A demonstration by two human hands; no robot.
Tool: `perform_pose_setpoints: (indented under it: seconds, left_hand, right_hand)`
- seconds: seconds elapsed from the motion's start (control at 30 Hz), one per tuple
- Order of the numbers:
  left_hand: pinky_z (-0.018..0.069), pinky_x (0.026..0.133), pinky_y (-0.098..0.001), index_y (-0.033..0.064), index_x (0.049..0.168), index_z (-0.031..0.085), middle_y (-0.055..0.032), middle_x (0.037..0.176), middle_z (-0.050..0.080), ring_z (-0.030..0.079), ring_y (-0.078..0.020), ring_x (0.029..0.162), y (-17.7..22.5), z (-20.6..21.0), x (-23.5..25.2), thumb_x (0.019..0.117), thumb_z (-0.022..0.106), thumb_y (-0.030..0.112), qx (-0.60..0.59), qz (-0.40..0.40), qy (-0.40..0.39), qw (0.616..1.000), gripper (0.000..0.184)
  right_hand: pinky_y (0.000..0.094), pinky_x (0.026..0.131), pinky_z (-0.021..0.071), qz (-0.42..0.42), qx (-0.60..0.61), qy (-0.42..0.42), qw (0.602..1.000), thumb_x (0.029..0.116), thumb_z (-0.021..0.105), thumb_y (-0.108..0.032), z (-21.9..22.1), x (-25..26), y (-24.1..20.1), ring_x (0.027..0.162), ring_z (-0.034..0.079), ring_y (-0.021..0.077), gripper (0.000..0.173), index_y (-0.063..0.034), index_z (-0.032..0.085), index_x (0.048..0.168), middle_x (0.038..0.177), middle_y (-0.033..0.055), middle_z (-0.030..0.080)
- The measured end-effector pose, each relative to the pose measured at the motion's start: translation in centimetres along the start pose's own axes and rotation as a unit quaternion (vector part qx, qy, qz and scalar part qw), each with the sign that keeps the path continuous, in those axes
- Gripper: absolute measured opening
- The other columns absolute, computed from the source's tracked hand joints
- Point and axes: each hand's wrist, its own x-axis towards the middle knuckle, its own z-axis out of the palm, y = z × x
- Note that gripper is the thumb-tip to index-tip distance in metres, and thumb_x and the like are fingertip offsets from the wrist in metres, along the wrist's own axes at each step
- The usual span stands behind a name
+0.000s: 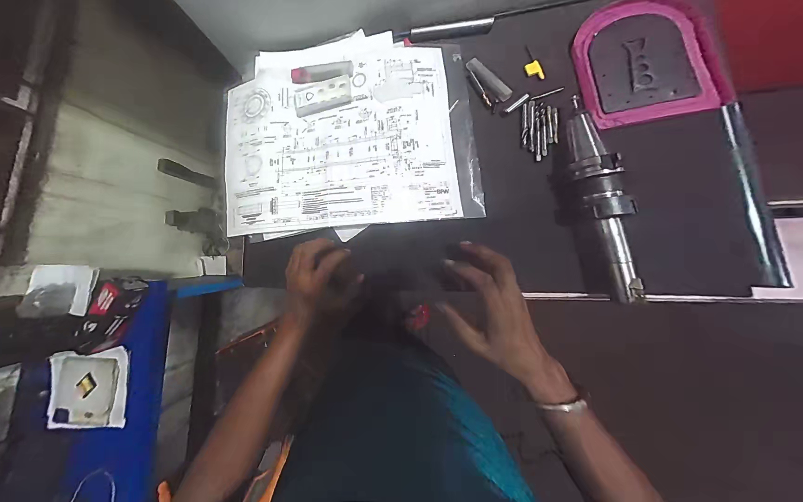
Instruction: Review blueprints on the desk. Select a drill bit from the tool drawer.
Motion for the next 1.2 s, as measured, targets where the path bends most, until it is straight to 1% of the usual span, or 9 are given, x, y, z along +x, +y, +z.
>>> perform_pose_setpoints:
  seconds: [0.13, 0.27, 0.37, 0.47, 0.53, 0.67, 0.83, 0.97, 1.2]
  left_hand:
    - [0.0545, 0.083, -0.038, 0.0152, 0.098, 0.074, -0.008, 0.1, 0.075, 0.07, -0.0219, 0.091, 0.0, -0.1, 0.1, 0.0919, 0.061, 0.062, 0.051, 0.045, -0.029, 0.997, 0.049]
    - [0.0532, 0.082, -0.0384, 0.0152, 0.101, 0.076, -0.0074, 0.099, 0.076, 0.069, -0.0215, 0.089, 0.4, 0.0, 0.3, 0.0927, 0.057, 0.062, 0.06, 0.036, -0.032, 0.997, 0.051]
    - [0.0528, 0.08, -0.0381, 0.0151, 0.095, 0.076, -0.0065, 0.096, 0.075, 0.068, -0.0216, 0.086, 0.5, 0.0, 0.2, 0.0933, 0.058, 0.059, 0.069, 0.034, -0.041, 0.996, 0.047]
    - [0.0534, 0.079, -0.0372, 0.0155, 0.092, 0.075, -0.0056, 0.095, 0.075, 0.069, -0.0215, 0.086, 0.4, 0.2, 0.3, 0.0935, 0.058, 0.056, 0.083, 0.038, -0.049, 0.995, 0.044]
    - [0.0543, 0.078, -0.0378, 0.0147, 0.091, 0.074, -0.0066, 0.094, 0.074, 0.069, -0.0228, 0.086, 0.3, 0.1, 0.5, 0.0931, 0.061, 0.053, 0.085, 0.037, -0.054, 0.994, 0.041]
    - [0.0536, 0.076, -0.0386, 0.0141, 0.093, 0.071, -0.0073, 0.094, 0.072, 0.067, -0.0243, 0.086, 0.5, 0.1, 0.4, 0.0908, 0.066, 0.045, 0.08, 0.021, -0.043, 0.996, 0.032]
    - [0.0543, 0.075, -0.0379, 0.013, 0.092, 0.072, -0.0088, 0.094, 0.072, 0.067, -0.0245, 0.086, 0.6, 0.1, 0.4, 0.0917, 0.064, 0.046, 0.089, 0.012, -0.034, 0.995, 0.034]
    - [0.0543, 0.076, -0.0386, 0.0143, 0.092, 0.072, -0.0091, 0.094, 0.072, 0.067, -0.0251, 0.086, 0.7, 0.1, 0.4, 0.0921, 0.063, 0.045, 0.086, -0.006, -0.04, 0.995, 0.032]
    - [0.0536, 0.074, -0.038, 0.0142, 0.091, 0.072, -0.009, 0.092, 0.072, 0.067, -0.0244, 0.084, 0.6, 0.1, 0.5, 0.0923, 0.061, 0.045, 0.082, -0.002, -0.046, 0.996, 0.033]
  right_hand:
    - [0.0379, 0.112, 0.0467, -0.063, 0.029, 0.045, 0.997, 0.0941, 0.065, -0.047, -0.1, -0.7, -2.3, 0.14, 0.048, 0.0194, 0.049, -0.0253, 0.052, 0.136, 0.147, 0.0063, 0.05]
    - [0.0429, 0.103, 0.0531, 0.013, -0.068, -0.057, 0.996, 0.1014, 0.057, -0.041, 1.0, -1.7, -0.7, 0.132, 0.057, 0.0309, 0.046, -0.0141, 0.061, 0.139, 0.143, 0.0197, 0.057]
    - [0.0384, 0.086, 0.0597, 0.031, -0.065, -0.069, 0.995, 0.1029, 0.054, -0.04, 0.4, -0.8, -2.4, 0.115, 0.067, 0.025, 0.041, -0.0132, 0.065, 0.132, 0.129, 0.0157, 0.065]
    - [0.0366, 0.08, 0.0601, 0.028, -0.053, -0.071, 0.996, 0.1034, 0.055, -0.038, 0.8, 0.6, -2.2, 0.101, 0.071, 0.02, 0.036, -0.0121, 0.069, 0.124, 0.112, 0.0093, 0.072]
    - [0.0376, 0.078, 0.0601, 0.038, -0.049, -0.087, 0.994, 0.1039, 0.054, -0.038, 1.3, 2.1, -1.9, 0.096, 0.071, 0.0197, 0.038, -0.0121, 0.068, 0.128, 0.108, 0.0078, 0.073]
    - [0.0409, 0.078, 0.0587, 0.047, -0.076, -0.087, 0.992, 0.1025, 0.056, -0.044, 2.1, 5.8, -1.9, 0.1, 0.068, 0.024, 0.045, -0.0157, 0.064, 0.136, 0.112, 0.0093, 0.07]
    - [0.049, 0.094, 0.0497, 0.025, -0.143, -0.112, 0.983, 0.0981, 0.056, -0.056, 3.6, 11.0, -2.0, 0.126, 0.053, 0.0352, 0.062, -0.0181, 0.056, 0.147, 0.139, 0.0144, 0.057]
    - [0.048, 0.077, 0.0486, 0.076, -0.204, -0.164, 0.962, 0.0934, 0.056, -0.067, 5.3, 12.4, -1.2, 0.102, 0.057, 0.0355, 0.08, -0.0133, 0.05, 0.152, 0.118, 0.0164, 0.058]
    - [0.0465, 0.073, 0.0484, 0.083, -0.215, -0.157, 0.96, 0.0941, 0.055, -0.067, 5.7, 12.6, -1.2, 0.097, 0.058, 0.0348, 0.079, -0.0116, 0.052, 0.15, 0.111, 0.0156, 0.06]
